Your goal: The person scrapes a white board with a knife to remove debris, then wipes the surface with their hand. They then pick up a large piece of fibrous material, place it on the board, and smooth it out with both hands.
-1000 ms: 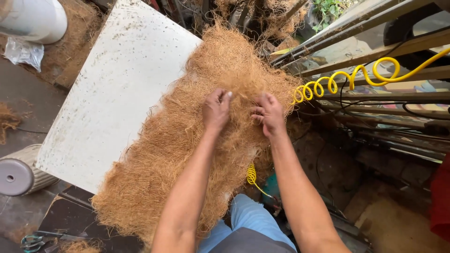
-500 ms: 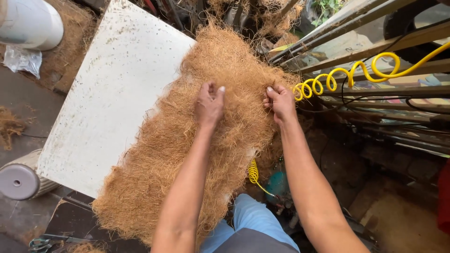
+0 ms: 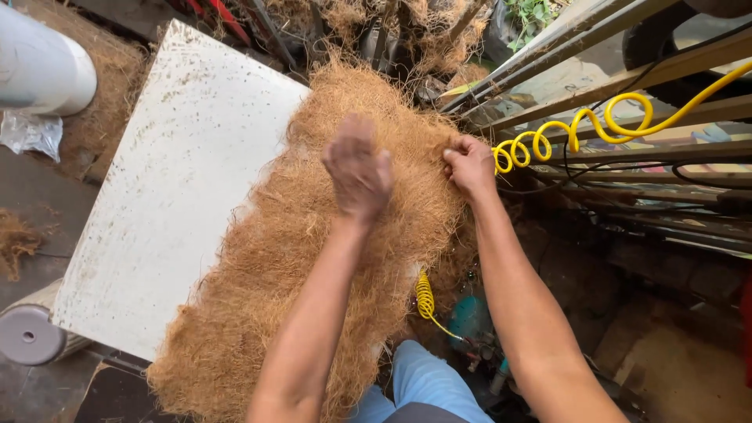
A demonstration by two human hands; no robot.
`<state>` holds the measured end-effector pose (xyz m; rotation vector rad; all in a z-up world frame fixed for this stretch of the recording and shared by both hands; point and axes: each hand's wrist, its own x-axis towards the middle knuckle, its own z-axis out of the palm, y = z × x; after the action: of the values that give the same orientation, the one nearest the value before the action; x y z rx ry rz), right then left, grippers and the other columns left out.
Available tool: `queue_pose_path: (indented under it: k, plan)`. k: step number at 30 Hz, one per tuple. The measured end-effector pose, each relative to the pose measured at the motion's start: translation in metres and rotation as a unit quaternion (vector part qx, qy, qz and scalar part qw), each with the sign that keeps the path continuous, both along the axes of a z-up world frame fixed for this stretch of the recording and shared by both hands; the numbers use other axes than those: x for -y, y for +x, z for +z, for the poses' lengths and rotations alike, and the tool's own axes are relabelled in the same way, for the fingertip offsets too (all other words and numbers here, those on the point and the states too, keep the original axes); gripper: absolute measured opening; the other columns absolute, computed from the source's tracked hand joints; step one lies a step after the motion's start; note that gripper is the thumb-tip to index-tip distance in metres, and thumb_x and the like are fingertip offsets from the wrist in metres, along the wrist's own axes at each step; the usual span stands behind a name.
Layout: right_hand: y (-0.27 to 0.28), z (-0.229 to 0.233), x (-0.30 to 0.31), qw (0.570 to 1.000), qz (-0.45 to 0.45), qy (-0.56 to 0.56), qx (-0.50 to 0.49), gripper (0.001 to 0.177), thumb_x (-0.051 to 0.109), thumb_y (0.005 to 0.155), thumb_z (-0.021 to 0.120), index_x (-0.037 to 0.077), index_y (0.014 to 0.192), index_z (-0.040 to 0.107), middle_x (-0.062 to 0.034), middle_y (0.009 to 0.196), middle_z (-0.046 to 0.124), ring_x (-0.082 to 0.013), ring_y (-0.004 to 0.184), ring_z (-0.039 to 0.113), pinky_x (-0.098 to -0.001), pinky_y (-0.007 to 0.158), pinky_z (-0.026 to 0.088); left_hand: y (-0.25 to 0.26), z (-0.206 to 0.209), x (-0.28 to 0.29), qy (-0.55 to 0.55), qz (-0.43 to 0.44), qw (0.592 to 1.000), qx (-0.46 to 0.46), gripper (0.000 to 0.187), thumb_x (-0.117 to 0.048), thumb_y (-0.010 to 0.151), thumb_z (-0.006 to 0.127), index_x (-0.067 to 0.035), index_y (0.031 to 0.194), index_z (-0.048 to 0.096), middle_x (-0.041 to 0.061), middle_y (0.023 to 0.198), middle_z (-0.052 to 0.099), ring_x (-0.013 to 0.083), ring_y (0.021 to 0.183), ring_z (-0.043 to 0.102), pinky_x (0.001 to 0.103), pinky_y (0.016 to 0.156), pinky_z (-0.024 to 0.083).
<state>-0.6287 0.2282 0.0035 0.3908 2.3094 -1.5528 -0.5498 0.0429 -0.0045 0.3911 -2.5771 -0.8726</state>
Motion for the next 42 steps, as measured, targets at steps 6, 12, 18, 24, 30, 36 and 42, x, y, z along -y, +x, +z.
queue_pose_path:
  k: [6, 12, 18, 24, 30, 36, 42]
  plan:
    - [-0.025, -0.02, -0.009, 0.997, -0.022, -0.077, -0.008, 0.021, 0.02, 0.09, 0.066, 0.006, 0.105, 0.069, -0.0068, 0.079, 0.059, -0.0082, 0.057, 0.06, -0.0199, 0.043, 0.05, 0.005, -0.016, -0.045, -0.166, -0.203, 0.958, 0.119, 0.061, -0.047, 0.102, 0.041, -0.023, 0.157, 0.03, 0.009, 0.166, 0.018, 0.0316, 0.152, 0.012, 0.053, 0.121, 0.0]
    - [-0.058, -0.04, -0.022, 0.984, 0.168, 0.009, 0.052, 0.012, 0.011, 0.082, 0.072, 0.003, 0.091, 0.071, -0.007, 0.063, 0.055, -0.0156, 0.05, 0.057, -0.0298, 0.034, 0.045, 0.001, -0.027, -0.053, -0.169, -0.237, 0.926, 0.242, 0.068, -0.06, 0.101, 0.024, -0.026, 0.16, 0.021, 0.008, 0.168, 0.008, 0.0331, 0.153, 0.004, 0.056, 0.122, 0.0]
    - [-0.078, -0.027, -0.018, 0.983, 0.172, -0.005, -0.058, 0.008, 0.008, 0.089, 0.07, 0.006, 0.095, 0.073, -0.0032, 0.068, 0.06, -0.0077, 0.059, 0.054, -0.0246, 0.049, 0.043, 0.009, -0.037, -0.054, -0.158, -0.21, 0.935, 0.24, 0.069, -0.061, 0.102, 0.025, -0.027, 0.161, 0.018, 0.006, 0.169, 0.007, 0.0312, 0.154, 0.001, 0.053, 0.121, -0.006]
    - [-0.054, 0.013, -0.003, 0.988, 0.113, -0.102, 0.0, 0.014, 0.007, 0.091, 0.065, 0.001, 0.104, 0.067, -0.0034, 0.066, 0.056, -0.0061, 0.051, 0.055, -0.0191, 0.043, 0.044, 0.004, -0.047, -0.059, -0.157, -0.18, 0.946, 0.22, 0.069, -0.061, 0.1, 0.032, -0.027, 0.159, 0.024, 0.007, 0.168, 0.007, 0.0329, 0.153, 0.004, 0.059, 0.119, -0.003]
    - [-0.056, -0.015, -0.015, 0.985, 0.124, -0.118, 0.002, 0.011, 0.008, 0.09, 0.071, 0.002, 0.1, 0.07, -0.0043, 0.064, 0.058, -0.0089, 0.05, 0.058, -0.0233, 0.041, 0.048, -0.009, -0.053, -0.072, -0.113, -0.115, 0.983, 0.091, 0.056, -0.057, 0.098, 0.04, -0.02, 0.141, 0.042, 0.012, 0.152, 0.036, 0.0333, 0.146, 0.028, 0.067, 0.118, 0.009]
    - [-0.042, -0.023, -0.009, 0.976, 0.112, -0.184, 0.031, 0.011, 0.007, 0.09, 0.072, 0.0, 0.098, 0.068, -0.0064, 0.069, 0.063, -0.0097, 0.057, 0.064, -0.0204, 0.046, 0.053, -0.029, -0.047, -0.08, 0.08, -0.027, 0.991, 0.107, 0.032, -0.049, 0.096, 0.05, -0.02, 0.098, 0.065, 0.004, 0.116, 0.063, 0.0254, 0.128, 0.053, 0.068, 0.114, 0.023]
    - [-0.057, -0.017, -0.023, 0.989, 0.135, -0.041, -0.051, 0.009, 0.011, 0.09, 0.075, 0.004, 0.093, 0.072, -0.004, 0.064, 0.059, -0.0077, 0.052, 0.057, -0.0227, 0.041, 0.049, -0.021, -0.055, -0.055, 0.067, 0.048, 0.99, 0.114, 0.009, -0.033, 0.09, 0.062, -0.026, 0.084, 0.063, -0.006, 0.093, 0.062, 0.0151, 0.105, 0.061, 0.051, 0.103, 0.039]
